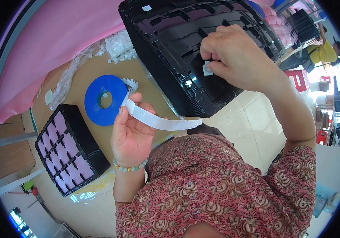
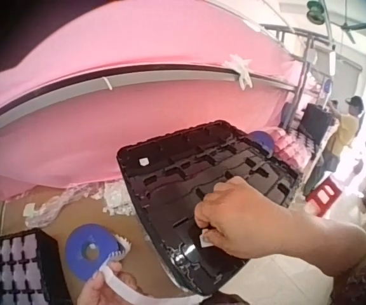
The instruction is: The person inserts pink foam sheets into black plastic trays by hand, then applies adhesive labels to the back of the trays.
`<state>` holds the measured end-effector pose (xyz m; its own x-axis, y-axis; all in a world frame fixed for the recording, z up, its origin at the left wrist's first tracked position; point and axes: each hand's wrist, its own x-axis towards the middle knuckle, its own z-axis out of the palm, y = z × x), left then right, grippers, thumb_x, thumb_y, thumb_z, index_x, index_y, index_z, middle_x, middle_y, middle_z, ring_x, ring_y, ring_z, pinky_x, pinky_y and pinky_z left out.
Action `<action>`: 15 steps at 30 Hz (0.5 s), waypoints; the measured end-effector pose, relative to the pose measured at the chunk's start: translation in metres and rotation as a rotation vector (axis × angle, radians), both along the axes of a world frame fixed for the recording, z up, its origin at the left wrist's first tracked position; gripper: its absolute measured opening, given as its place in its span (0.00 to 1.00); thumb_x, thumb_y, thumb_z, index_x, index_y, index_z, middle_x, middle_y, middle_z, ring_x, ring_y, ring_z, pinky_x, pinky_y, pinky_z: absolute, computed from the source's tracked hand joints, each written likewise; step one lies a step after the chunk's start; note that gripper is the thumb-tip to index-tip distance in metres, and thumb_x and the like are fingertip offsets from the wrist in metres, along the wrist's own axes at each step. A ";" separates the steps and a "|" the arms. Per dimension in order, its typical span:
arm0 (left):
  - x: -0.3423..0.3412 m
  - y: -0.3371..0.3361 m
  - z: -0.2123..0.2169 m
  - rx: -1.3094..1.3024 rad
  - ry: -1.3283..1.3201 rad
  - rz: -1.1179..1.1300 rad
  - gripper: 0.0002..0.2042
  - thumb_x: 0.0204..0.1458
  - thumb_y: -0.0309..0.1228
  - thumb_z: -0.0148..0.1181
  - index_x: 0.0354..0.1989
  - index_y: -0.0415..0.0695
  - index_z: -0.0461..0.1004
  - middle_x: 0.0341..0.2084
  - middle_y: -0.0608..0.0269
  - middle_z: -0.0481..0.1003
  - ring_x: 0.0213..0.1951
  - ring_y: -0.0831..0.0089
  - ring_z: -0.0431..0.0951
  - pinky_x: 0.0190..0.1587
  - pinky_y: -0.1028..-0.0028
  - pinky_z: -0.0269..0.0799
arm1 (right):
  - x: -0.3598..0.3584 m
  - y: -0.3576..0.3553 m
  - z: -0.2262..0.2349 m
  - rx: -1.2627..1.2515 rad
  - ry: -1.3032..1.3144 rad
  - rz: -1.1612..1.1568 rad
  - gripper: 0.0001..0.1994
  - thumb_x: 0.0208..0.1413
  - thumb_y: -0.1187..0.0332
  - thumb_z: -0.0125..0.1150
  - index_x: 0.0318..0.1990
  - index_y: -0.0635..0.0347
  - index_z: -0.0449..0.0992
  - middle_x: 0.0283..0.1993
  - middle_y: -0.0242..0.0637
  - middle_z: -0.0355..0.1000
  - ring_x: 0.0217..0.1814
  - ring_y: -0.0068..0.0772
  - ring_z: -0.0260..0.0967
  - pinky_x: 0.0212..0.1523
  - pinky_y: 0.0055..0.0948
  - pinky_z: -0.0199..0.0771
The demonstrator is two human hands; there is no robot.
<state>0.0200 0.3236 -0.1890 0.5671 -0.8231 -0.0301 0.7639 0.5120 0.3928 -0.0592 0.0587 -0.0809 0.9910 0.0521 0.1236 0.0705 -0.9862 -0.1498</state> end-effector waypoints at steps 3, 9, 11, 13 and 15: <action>0.002 -0.002 0.000 -0.006 0.005 -0.005 0.19 0.66 0.40 0.35 0.58 0.43 0.64 0.42 0.54 0.72 0.45 0.61 0.76 0.53 0.52 0.71 | -0.006 0.002 -0.005 -0.073 -0.187 -0.052 0.02 0.43 0.75 0.60 0.24 0.58 0.73 0.29 0.35 0.70 0.40 0.40 0.67 0.47 0.38 0.63; 0.005 -0.003 0.013 -0.079 0.069 -0.047 0.20 0.66 0.40 0.33 0.59 0.43 0.62 0.43 0.51 0.71 0.45 0.59 0.76 0.53 0.50 0.71 | -0.029 0.023 -0.006 -0.035 -0.240 -0.018 0.07 0.35 0.79 0.59 0.25 0.59 0.78 0.29 0.31 0.68 0.39 0.38 0.65 0.42 0.35 0.64; 0.007 -0.007 0.023 -0.119 0.024 -0.070 0.20 0.66 0.40 0.33 0.60 0.43 0.61 0.45 0.49 0.71 0.47 0.57 0.76 0.54 0.50 0.71 | -0.036 0.028 0.003 -0.080 -0.201 -0.088 0.08 0.35 0.80 0.58 0.25 0.59 0.78 0.29 0.31 0.67 0.39 0.38 0.64 0.41 0.35 0.64; 0.007 -0.011 0.036 -0.166 -0.029 -0.101 0.21 0.67 0.40 0.32 0.62 0.42 0.60 0.46 0.47 0.71 0.48 0.56 0.75 0.55 0.50 0.71 | -0.047 0.043 0.013 -0.037 -0.114 -0.081 0.13 0.39 0.82 0.56 0.36 0.63 0.78 0.36 0.39 0.69 0.45 0.42 0.66 0.45 0.36 0.65; 0.004 -0.017 0.049 -0.158 0.080 -0.112 0.24 0.67 0.42 0.29 0.63 0.40 0.56 0.49 0.42 0.71 0.51 0.53 0.75 0.53 0.55 0.73 | -0.054 0.066 0.016 0.510 -0.281 -0.034 0.19 0.44 0.79 0.61 0.47 0.66 0.73 0.44 0.45 0.71 0.51 0.41 0.68 0.51 0.35 0.67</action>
